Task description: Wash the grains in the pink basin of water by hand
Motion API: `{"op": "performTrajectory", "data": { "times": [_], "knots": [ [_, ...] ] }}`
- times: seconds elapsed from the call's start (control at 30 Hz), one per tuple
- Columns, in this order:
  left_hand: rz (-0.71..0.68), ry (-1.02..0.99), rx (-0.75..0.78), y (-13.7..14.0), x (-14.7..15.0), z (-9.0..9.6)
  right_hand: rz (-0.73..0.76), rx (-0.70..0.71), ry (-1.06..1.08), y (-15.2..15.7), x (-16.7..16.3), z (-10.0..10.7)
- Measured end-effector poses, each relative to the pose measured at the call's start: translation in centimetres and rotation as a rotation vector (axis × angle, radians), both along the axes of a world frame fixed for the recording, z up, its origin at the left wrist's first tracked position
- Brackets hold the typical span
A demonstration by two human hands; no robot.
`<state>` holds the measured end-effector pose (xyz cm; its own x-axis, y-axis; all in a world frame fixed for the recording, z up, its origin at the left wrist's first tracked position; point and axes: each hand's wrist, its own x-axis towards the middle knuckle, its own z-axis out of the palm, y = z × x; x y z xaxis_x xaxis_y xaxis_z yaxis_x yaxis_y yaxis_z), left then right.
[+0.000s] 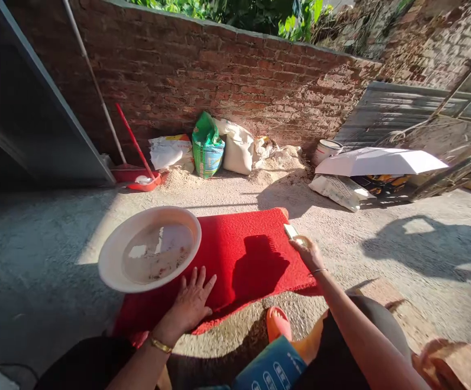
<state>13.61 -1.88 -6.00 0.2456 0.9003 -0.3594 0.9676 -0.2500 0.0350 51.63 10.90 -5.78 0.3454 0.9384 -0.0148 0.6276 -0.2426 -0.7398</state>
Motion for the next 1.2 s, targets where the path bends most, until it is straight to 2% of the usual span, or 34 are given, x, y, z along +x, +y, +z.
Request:
{"op": "performTrajectory", "data": {
  "times": [0.1, 0.2, 0.27, 0.3, 0.33, 0.4, 0.57, 0.63, 0.67, 0.73, 0.9, 1.0, 1.1, 1.2],
  "knots": [
    [-0.001, 0.002, 0.029, 0.0, -0.1, -0.7, 0.226, -0.005, -0.066, 2.1, -9.5, 0.4],
    [-0.002, 0.012, 0.033, 0.0, 0.0, -0.5, 0.396, -0.010, -0.214, 3.1, -18.9, 0.2],
    [0.000, 0.005, 0.013, 0.0, 0.1, -0.1, 0.502, -0.012, -0.307, 3.4, -22.6, -0.1],
    [0.001, -0.002, 0.007, 0.0, 0.1, 0.0, 0.545, -0.012, -0.344, 3.6, -23.4, -0.3],
    [0.000, -0.010, 0.007, 0.0, 0.1, 0.0, 0.568, -0.015, -0.369, 3.8, -23.3, -0.5],
    [-0.005, -0.024, 0.029, -0.1, -0.1, -0.4, 0.516, -0.051, -0.380, 4.4, -20.8, -0.8],
    [-0.039, -0.096, 0.115, -0.4, -0.8, -3.0, 0.096, -0.163, -0.372, 6.4, -8.6, 0.1],
    [-0.052, -0.116, 0.153, -0.6, -1.0, -3.8, -0.051, -0.146, -0.365, 6.8, -6.4, 0.7],
    [-0.055, -0.117, 0.168, -0.6, -1.0, -4.0, -0.079, -0.128, -0.357, 6.9, -6.5, 0.9],
    [-0.062, -0.111, 0.180, -0.7, -1.1, -4.1, 0.003, -0.086, -0.353, 6.8, -9.3, 1.1],
    [-0.064, -0.111, 0.156, -0.9, -1.3, -3.7, 0.398, -0.050, -0.349, 6.4, -22.8, 0.3],
    [-0.057, -0.143, 0.132, -0.9, -1.8, -3.4, 0.555, -0.015, -0.398, 7.0, -27.5, -0.5],
    [-0.057, -0.175, 0.103, -1.0, -2.2, -3.2, 0.597, 0.001, -0.433, 8.8, -26.5, -1.1],
    [-0.048, -0.151, 0.081, -0.9, -2.3, -3.0, 0.468, -0.029, -0.400, 11.4, -20.7, -1.0]
  ]
}}
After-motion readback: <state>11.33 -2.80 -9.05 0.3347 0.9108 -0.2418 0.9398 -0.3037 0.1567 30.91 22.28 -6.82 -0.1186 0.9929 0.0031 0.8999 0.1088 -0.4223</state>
